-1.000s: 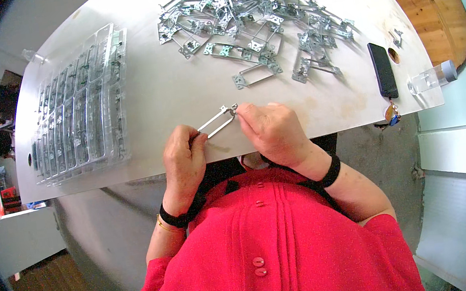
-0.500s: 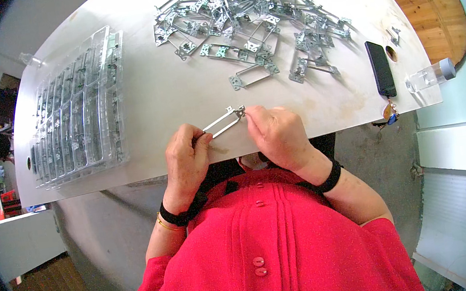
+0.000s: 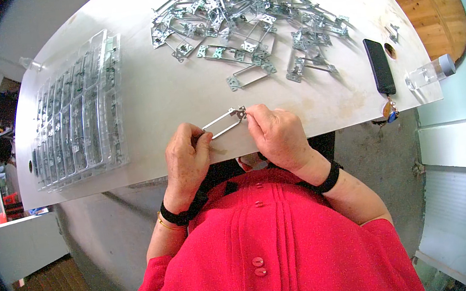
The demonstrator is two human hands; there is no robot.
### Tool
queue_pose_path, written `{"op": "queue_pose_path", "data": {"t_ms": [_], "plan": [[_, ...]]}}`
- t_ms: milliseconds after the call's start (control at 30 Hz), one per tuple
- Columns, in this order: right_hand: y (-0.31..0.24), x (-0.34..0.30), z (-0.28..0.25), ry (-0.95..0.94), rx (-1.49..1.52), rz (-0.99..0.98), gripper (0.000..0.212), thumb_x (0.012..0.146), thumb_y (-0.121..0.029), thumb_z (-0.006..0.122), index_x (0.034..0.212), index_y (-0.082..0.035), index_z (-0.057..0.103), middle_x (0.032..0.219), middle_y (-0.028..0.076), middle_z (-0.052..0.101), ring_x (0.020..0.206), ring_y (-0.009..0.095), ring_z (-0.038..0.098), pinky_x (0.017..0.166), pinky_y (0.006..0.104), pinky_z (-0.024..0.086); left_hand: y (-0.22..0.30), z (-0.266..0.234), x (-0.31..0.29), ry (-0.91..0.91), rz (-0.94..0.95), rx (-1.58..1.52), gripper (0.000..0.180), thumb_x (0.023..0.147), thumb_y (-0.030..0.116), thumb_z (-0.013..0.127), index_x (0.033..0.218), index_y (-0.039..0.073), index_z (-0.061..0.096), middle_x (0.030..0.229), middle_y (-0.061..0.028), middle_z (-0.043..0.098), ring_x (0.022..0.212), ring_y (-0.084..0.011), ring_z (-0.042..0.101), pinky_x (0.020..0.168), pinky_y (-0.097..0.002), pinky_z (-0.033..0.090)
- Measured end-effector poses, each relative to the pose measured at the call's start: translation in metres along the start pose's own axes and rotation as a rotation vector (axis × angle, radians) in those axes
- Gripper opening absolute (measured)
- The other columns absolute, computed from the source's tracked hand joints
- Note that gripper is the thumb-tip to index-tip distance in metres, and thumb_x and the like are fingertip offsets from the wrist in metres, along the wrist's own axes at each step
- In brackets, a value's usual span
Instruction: Assembling small metal brackets by inserting a component.
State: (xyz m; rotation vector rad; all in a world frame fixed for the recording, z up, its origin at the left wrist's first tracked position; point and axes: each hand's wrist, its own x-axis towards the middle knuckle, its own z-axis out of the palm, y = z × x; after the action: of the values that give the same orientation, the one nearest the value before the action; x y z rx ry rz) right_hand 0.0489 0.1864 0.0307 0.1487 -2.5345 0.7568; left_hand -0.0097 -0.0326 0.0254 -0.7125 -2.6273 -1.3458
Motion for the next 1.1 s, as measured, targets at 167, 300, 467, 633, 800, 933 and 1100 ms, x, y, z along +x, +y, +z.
{"op": "queue_pose_path", "data": {"t_ms": [167, 300, 467, 633, 800, 933, 1100], "plan": [[0.0, -0.002, 0.0, -0.016, 0.0, 0.017, 0.011, 0.097, -0.008, 0.07, 0.105, -0.007, 0.063, 0.072, 0.014, 0.066, 0.066, 0.034, 0.068, 0.061, 0.0462, 0.053, 0.004, 0.003, 0.001, 0.035, -0.148, -0.057, 0.015, 0.092, 0.003, 0.076, 0.098, -0.001, 0.063, 0.084, -0.0186, 0.068, 0.076, -0.0298, 0.07, 0.068, -0.0408, 0.054], [-0.002, -0.002, -0.001, -0.012, 0.024, 0.04, 0.01, 0.097, -0.009, 0.069, 0.105, -0.008, 0.063, 0.071, 0.013, 0.066, 0.066, 0.034, 0.068, 0.061, 0.0462, 0.053, 0.002, 0.001, 0.002, -0.015, -0.073, -0.026, 0.015, 0.092, 0.0, 0.074, 0.105, 0.0, 0.066, 0.087, -0.0167, 0.069, 0.077, -0.026, 0.07, 0.068, -0.0364, 0.055], [-0.006, 0.001, 0.0, -0.002, 0.046, 0.027, 0.01, 0.097, -0.008, 0.069, 0.104, -0.008, 0.064, 0.072, 0.014, 0.067, 0.067, 0.035, 0.068, 0.062, 0.0465, 0.053, -0.001, 0.004, 0.0, 0.005, -0.037, -0.081, 0.016, 0.092, -0.001, 0.073, 0.107, 0.001, 0.068, 0.089, -0.0145, 0.069, 0.077, -0.0225, 0.069, 0.07, -0.0341, 0.055], [-0.006, 0.002, -0.005, -0.024, 0.014, 0.03, 0.01, 0.095, -0.007, 0.07, 0.104, -0.008, 0.065, 0.075, 0.014, 0.068, 0.068, 0.035, 0.069, 0.062, 0.047, 0.053, 0.008, 0.0, 0.004, -0.026, -0.102, -0.164, 0.025, 0.093, -0.001, 0.071, 0.117, 0.004, 0.072, 0.089, -0.0138, 0.069, 0.078, -0.0223, 0.069, 0.071, -0.0349, 0.055], [-0.008, 0.003, -0.005, -0.007, -0.005, 0.038, 0.011, 0.094, -0.006, 0.07, 0.104, -0.008, 0.066, 0.075, 0.015, 0.068, 0.069, 0.036, 0.07, 0.062, 0.0474, 0.053, 0.006, 0.001, 0.003, -0.03, -0.047, -0.084, 0.027, 0.093, -0.001, 0.071, 0.118, 0.009, 0.075, 0.088, -0.0133, 0.068, 0.077, -0.0255, 0.069, 0.07, -0.0366, 0.055], [-0.007, 0.003, -0.007, 0.01, 0.036, 0.054, 0.009, 0.094, -0.005, 0.07, 0.102, -0.007, 0.067, 0.076, 0.016, 0.068, 0.07, 0.036, 0.07, 0.062, 0.0473, 0.053, 0.007, 0.001, 0.002, -0.018, -0.037, -0.042, 0.026, 0.093, 0.001, 0.071, 0.117, 0.01, 0.075, 0.086, -0.0127, 0.066, 0.075, -0.0268, 0.068, 0.068, -0.038, 0.054], [-0.01, 0.004, -0.018, -0.013, 0.055, 0.08, 0.01, 0.093, -0.004, 0.07, 0.102, -0.007, 0.067, 0.076, 0.016, 0.068, 0.069, 0.036, 0.07, 0.062, 0.0467, 0.054, 0.001, 0.003, 0.001, -0.014, -0.023, -0.013, 0.025, 0.093, 0.001, 0.071, 0.116, 0.01, 0.076, 0.085, -0.0121, 0.066, 0.074, -0.0259, 0.068, 0.067, -0.0374, 0.053]]}}
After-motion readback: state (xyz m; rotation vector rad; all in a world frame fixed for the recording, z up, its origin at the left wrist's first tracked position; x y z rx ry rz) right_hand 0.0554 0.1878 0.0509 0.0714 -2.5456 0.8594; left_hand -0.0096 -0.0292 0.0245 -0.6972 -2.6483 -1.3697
